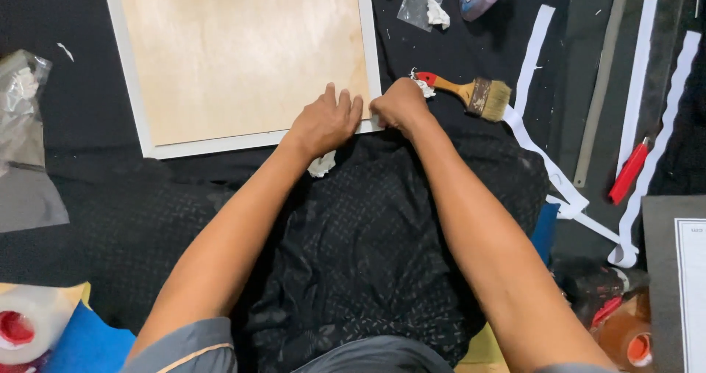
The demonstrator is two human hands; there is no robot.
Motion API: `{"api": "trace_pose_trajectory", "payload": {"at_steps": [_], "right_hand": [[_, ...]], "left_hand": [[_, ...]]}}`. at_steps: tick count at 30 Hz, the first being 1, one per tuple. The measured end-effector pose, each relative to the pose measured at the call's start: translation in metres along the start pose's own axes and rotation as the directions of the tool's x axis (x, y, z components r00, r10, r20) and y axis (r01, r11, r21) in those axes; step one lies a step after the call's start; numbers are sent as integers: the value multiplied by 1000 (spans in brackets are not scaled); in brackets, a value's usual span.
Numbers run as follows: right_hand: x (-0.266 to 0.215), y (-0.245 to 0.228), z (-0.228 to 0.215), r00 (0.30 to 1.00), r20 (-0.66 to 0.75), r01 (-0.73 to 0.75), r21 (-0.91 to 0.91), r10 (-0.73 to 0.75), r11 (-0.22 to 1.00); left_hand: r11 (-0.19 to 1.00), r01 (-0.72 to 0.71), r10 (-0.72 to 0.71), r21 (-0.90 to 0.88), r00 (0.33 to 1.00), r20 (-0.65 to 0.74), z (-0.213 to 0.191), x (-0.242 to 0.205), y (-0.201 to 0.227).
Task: The person cleans the glass of a white picture frame using a tissue and a brush. They then place a wooden backing board into the frame and press the edges to secure it.
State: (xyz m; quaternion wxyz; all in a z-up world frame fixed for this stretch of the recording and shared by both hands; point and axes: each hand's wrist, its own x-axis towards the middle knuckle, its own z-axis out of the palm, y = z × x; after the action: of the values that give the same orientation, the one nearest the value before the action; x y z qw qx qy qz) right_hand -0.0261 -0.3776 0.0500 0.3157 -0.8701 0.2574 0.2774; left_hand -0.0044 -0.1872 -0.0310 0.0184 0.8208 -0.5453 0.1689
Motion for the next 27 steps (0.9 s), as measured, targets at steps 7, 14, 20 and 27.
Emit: {"api": "trace_pose_trajectory", "payload": {"at_steps": [7, 14, 20, 27], "right_hand": [[-16, -3, -5, 995, 73, -90, 332, 69, 939], [-3, 4, 3, 986, 126, -143, 299, 109, 943], [-22, 0, -15, 926, 357, -250, 333, 124, 909], [-4, 8, -8, 876, 455, -308, 270, 161, 912]], "left_hand": [[992, -66, 78, 112, 991, -112, -18, 3, 4], [984, -64, 88, 166, 986, -142, -9, 0, 3], [988, -50, 73, 148, 985, -158, -26, 4, 1], [995, -19, 34, 101, 988, -153, -24, 3, 4]]}}
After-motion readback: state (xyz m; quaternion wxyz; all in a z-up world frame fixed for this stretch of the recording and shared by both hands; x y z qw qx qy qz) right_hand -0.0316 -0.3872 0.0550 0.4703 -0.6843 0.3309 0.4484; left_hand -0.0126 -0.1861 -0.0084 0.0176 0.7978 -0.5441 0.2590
